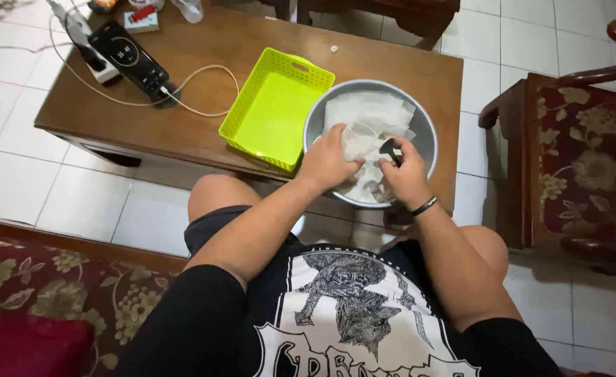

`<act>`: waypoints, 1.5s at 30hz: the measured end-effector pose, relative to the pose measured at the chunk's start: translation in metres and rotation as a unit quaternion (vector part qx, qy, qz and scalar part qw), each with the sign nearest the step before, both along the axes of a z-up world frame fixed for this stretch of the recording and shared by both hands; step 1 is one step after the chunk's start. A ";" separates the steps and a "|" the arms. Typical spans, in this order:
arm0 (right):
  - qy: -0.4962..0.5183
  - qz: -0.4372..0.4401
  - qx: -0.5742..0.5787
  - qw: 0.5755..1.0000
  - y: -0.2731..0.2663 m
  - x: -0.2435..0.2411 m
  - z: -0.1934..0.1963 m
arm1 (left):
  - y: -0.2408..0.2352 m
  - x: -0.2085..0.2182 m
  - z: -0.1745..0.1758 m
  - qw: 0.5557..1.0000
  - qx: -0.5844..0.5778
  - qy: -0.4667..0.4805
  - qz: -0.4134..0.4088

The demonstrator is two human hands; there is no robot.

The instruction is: Scooping white powder from a bowl into small plastic bags using a spoon.

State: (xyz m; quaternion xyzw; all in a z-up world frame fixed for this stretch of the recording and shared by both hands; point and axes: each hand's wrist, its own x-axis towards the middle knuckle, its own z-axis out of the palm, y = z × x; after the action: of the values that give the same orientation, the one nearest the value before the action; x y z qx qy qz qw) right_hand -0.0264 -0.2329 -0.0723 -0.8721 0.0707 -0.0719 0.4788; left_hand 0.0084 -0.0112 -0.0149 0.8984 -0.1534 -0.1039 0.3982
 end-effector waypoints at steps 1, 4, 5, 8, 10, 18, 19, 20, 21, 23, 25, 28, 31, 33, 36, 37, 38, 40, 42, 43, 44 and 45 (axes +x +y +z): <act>-0.001 0.001 0.002 1.000 0.001 -0.001 0.001 | 0.000 0.000 -0.002 1.000 0.002 -0.001 0.001; 0.001 0.005 0.015 1.000 0.003 -0.001 0.004 | 0.000 0.002 -0.003 1.000 0.001 -0.007 0.005; -0.005 0.010 0.015 1.000 0.002 -0.003 0.005 | -0.001 0.001 -0.002 1.000 0.005 -0.002 0.003; -0.014 0.020 0.039 0.999 -0.002 -0.005 0.002 | -0.002 0.000 0.001 1.000 0.011 0.007 0.003; -0.018 0.029 0.062 0.997 -0.004 -0.006 -0.002 | -0.002 -0.001 0.002 1.000 0.012 0.009 0.008; -0.061 0.016 0.106 0.992 -0.014 -0.003 -0.021 | 0.006 0.008 0.003 0.997 -0.008 0.069 0.042; -0.055 0.010 0.106 0.993 -0.017 0.001 -0.026 | 0.006 0.013 0.001 0.996 -0.007 0.076 0.036; -0.048 0.002 0.099 0.994 -0.020 0.005 -0.032 | 0.006 0.019 -0.002 0.997 -0.006 0.063 0.039; -0.037 -0.006 0.091 0.995 -0.023 0.005 -0.039 | 0.006 0.022 -0.007 0.998 -0.006 0.055 0.043; -0.018 -0.024 0.107 0.994 -0.016 -0.006 -0.015 | 0.008 0.015 0.003 0.997 -0.009 0.067 0.039; -0.009 -0.039 0.123 0.992 -0.019 -0.002 -0.009 | 0.008 0.017 0.010 0.997 -0.012 0.069 0.037; 0.025 -0.070 0.027 0.997 -0.033 0.006 -0.007 | 0.007 0.020 0.009 0.997 0.018 0.067 0.022; 0.016 -0.022 -0.227 0.974 -0.039 0.004 0.021 | 0.010 0.019 0.006 0.996 0.012 0.085 0.021; 0.049 0.027 -0.356 0.933 -0.050 0.008 0.007 | 0.013 0.022 -0.001 0.994 -0.010 0.101 0.030; 0.055 0.094 -0.414 0.904 -0.032 0.003 0.030 | 0.015 0.023 0.007 0.996 -0.004 0.093 0.012; 0.060 0.097 -0.415 0.903 -0.030 0.003 0.031 | 0.014 0.021 0.009 0.995 -0.005 0.099 0.011; 0.069 0.120 -0.434 0.890 -0.028 0.003 0.031 | 0.013 0.019 0.011 0.996 0.022 0.086 -0.011; 0.074 0.147 -0.455 0.875 -0.027 0.007 0.030 | 0.012 0.019 0.020 0.996 0.046 0.070 -0.030; 0.071 0.149 -0.485 0.859 -0.027 0.009 0.024 | 0.013 0.017 0.031 0.996 0.009 0.085 -0.014; 0.070 0.148 -0.485 0.859 -0.027 0.009 0.020 | 0.013 0.018 0.029 0.996 0.009 0.084 -0.015; 0.065 0.158 -0.495 0.852 -0.027 0.010 0.016 | 0.013 0.019 0.027 0.996 0.001 0.093 -0.012; 0.061 0.168 -0.506 0.844 -0.027 0.009 0.012 | 0.013 0.019 0.024 0.995 -0.008 0.103 -0.009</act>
State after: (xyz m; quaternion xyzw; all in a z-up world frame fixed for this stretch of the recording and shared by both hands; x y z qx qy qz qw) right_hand -0.0169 -0.2597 -0.0600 -0.9944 -0.0942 0.0374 -0.0294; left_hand 0.0277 0.0013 0.0092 0.8782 -0.1201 -0.1984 0.4183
